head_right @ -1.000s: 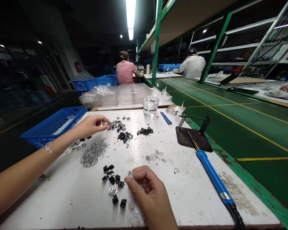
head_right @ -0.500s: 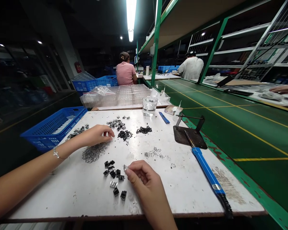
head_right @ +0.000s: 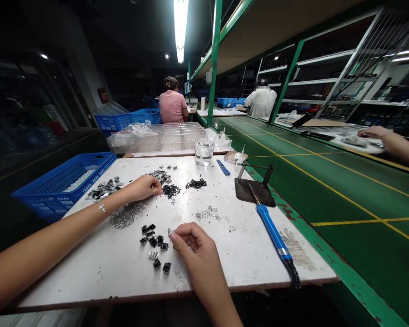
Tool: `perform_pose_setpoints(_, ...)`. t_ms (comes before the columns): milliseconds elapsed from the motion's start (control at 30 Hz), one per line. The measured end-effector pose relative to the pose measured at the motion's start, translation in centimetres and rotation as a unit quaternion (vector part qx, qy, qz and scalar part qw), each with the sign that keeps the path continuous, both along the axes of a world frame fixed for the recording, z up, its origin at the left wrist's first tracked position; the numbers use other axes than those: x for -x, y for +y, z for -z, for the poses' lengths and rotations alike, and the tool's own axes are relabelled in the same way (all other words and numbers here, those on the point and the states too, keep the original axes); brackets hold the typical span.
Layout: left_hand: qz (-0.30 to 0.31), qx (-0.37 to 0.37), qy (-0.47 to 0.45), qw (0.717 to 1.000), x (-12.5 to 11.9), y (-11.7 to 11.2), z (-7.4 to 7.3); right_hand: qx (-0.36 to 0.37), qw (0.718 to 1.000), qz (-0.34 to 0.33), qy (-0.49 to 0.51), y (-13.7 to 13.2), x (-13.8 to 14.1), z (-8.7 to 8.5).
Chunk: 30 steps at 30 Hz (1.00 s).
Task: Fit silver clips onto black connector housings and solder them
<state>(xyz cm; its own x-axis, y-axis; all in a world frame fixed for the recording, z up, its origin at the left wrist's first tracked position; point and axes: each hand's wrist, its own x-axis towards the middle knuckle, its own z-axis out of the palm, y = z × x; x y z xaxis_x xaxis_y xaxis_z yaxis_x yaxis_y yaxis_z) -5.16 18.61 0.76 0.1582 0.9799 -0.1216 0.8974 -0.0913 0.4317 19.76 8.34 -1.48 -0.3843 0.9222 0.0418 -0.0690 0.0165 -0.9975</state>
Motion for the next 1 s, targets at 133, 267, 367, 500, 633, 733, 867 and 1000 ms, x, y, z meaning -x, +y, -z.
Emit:
perform_pose_setpoints(133, 0.007, -0.024, -0.033, 0.999, 0.0, -0.5, -0.6, 0.012, 1.0, 0.018, 0.006, -0.1, -0.1, -0.1)
perform_pose_setpoints(267, -0.001, -0.05, -0.105, 0.993, -0.6, -2.8, -2.5, 0.048, 0.999, 0.011, 0.006, -0.2, -0.2, -0.3)
perform_pose_setpoints(367, 0.011, -0.021, -0.173, 0.985, -1.8, -5.2, -4.3, 0.073, 0.997, -0.002, 0.033, 0.0, -0.2, -0.3)
perform_pose_setpoints(500, 0.047, 0.053, -0.289, 0.955, -3.6, -8.1, -5.3, 0.088, 0.995, -0.018, 0.051, 0.1, -0.1, -0.4)
perform_pose_setpoints(633, 0.082, 0.111, -0.346, 0.928, -4.9, -9.6, -4.8, 0.091, 0.994, -0.036, 0.045, 0.0, -0.1, -0.6)
perform_pose_setpoints(733, 0.084, 0.102, -0.332, 0.934, -5.3, -10.0, -4.2, 0.094, 0.994, -0.05, 0.035, 0.0, -0.2, -0.7)
perform_pose_setpoints(867, 0.086, 0.109, -0.346, 0.928, -5.5, -10.1, -3.7, 0.098, 0.993, -0.054, 0.034, 0.0, -0.1, -0.6)
perform_pose_setpoints(1000, 0.079, 0.113, -0.363, 0.922, -5.5, -10.2, -3.4, 0.094, 0.993, -0.055, 0.034, 0.0, -0.1, -0.5)
